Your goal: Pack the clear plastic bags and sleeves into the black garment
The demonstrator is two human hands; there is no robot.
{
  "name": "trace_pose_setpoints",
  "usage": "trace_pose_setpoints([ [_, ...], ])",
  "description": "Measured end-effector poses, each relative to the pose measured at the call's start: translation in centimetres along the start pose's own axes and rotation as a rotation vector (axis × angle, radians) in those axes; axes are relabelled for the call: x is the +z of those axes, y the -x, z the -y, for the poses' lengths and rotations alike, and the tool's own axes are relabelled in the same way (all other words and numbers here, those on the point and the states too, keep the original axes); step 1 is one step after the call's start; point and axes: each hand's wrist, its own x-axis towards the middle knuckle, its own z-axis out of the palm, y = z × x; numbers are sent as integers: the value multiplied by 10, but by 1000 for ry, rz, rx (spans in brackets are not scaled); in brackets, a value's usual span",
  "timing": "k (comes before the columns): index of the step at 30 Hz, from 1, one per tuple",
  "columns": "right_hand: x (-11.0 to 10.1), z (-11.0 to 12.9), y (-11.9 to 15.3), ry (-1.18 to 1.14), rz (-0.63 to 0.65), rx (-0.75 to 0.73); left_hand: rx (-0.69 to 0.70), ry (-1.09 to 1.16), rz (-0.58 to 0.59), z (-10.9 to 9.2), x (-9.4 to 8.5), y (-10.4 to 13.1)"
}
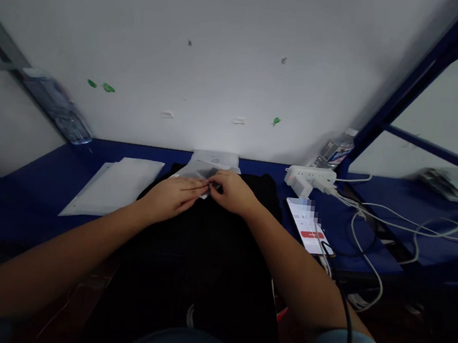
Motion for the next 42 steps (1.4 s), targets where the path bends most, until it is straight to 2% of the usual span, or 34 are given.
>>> trace_pose_setpoints([
  [3, -6, 8, 1, -61, -114, -118, -67, 37, -127, 0, -6, 1],
  [5, -8, 13, 2, -83, -126, -205, -77, 46, -168, 0, -8, 1],
  [9, -1, 17, 2, -37, -127, -278, -72, 40, -158, -1, -9, 0],
  [15, 1, 17, 0, 191, -84, -309, -42, 26, -169, 2, -6, 0],
  [19, -3, 8, -4, 306, -21, -282, -40, 39, -194, 4, -8, 2],
  [24, -4, -3, -7, 328, -23, -250, -44, 83, -268, 4, -13, 2],
  [29, -1, 2, -4, 301, -39, -267, -59, 61, -226, 2, -10, -1],
  [33, -3, 1, -4, 341, -53, -260, -39, 95, -265, 4, -12, 2],
  [38, -11, -18, -6, 414, -49, -142, -51, 127, -318, 9, -20, 5],
  [42, -15, -37, -5, 474, -61, 3, -60, 170, -316, 12, -20, 6],
])
